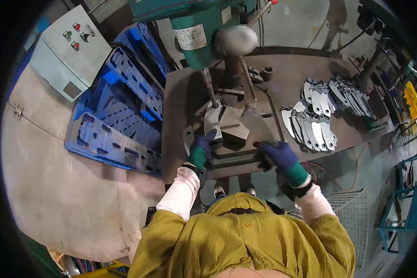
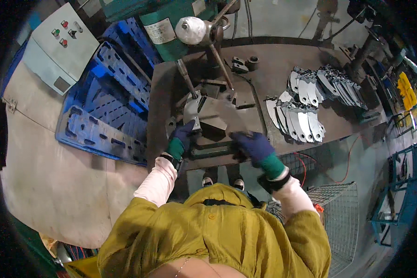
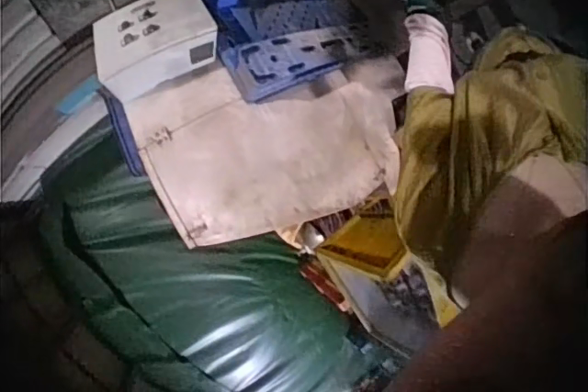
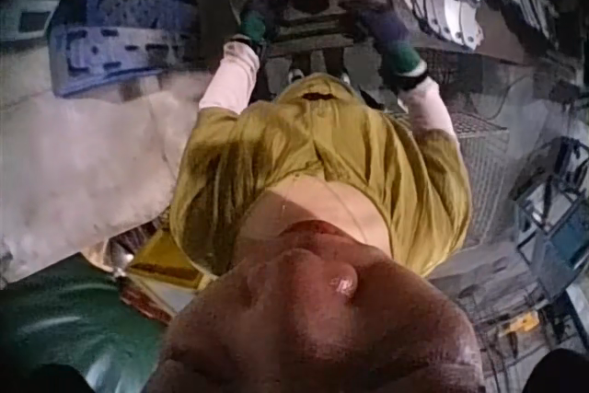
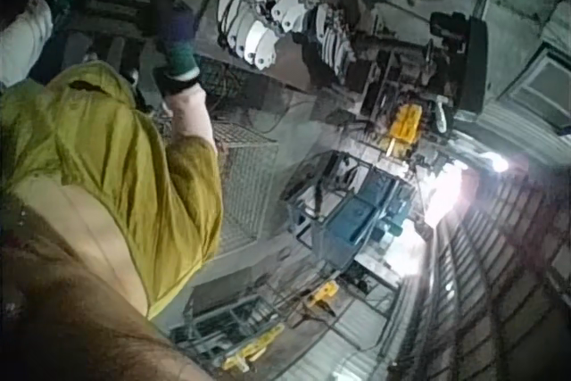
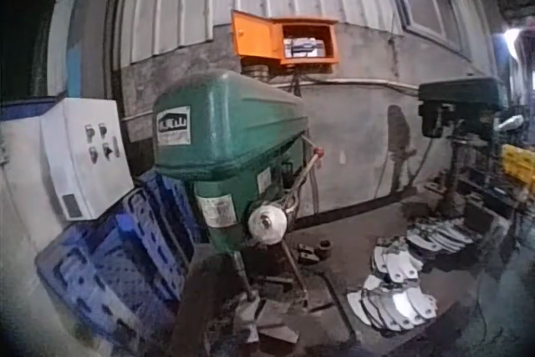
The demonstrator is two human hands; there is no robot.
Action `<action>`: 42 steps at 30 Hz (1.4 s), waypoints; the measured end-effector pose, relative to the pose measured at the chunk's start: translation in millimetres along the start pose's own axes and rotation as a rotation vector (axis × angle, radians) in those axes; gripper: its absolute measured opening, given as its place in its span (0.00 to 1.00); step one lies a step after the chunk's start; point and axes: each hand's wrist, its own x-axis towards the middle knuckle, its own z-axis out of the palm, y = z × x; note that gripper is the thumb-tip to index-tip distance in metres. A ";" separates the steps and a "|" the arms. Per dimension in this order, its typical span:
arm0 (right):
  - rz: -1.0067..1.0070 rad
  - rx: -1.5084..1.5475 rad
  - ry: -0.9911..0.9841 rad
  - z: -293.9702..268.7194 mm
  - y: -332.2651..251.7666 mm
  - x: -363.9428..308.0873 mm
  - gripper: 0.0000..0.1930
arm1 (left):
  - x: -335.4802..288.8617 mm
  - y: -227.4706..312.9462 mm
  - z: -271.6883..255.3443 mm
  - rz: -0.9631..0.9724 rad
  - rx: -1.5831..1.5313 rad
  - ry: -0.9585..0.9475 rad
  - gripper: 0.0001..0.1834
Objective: Positioning metal plates under a drill press and pulling the lever to drill holes.
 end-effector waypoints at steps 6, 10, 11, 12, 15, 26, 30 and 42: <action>-1.032 -0.478 0.123 75.2 -28.7 55.1 0.20 | -14.1 7.9 9.7 0.104 0.042 -0.101 0.18; -0.615 -1.004 0.105 62.9 18.7 124.0 0.16 | -17.0 11.1 1.9 -0.175 -0.091 -0.129 0.17; -0.390 -1.222 0.064 68.9 14.7 129.8 0.16 | -12.8 7.6 -8.3 -0.201 -0.093 -0.131 0.17; -0.265 -0.980 0.036 72.4 15.5 127.9 0.16 | 1.2 -2.4 -19.3 -0.127 0.025 -0.145 0.17; -0.027 -0.490 0.047 76.4 0.8 90.0 0.19 | -3.2 -12.7 -14.9 -0.179 0.032 -0.114 0.16; -0.200 -1.212 0.751 -26.8 73.2 60.2 0.32 | 19.5 -25.9 -39.1 0.305 0.329 -0.218 0.24; -0.004 -1.367 0.757 -38.9 71.4 82.9 0.38 | 24.9 2.0 -61.7 0.271 0.167 0.097 0.22; -0.345 -1.219 0.612 -19.7 11.3 66.6 0.30 | 27.7 259.2 21.9 1.472 0.645 -0.006 0.17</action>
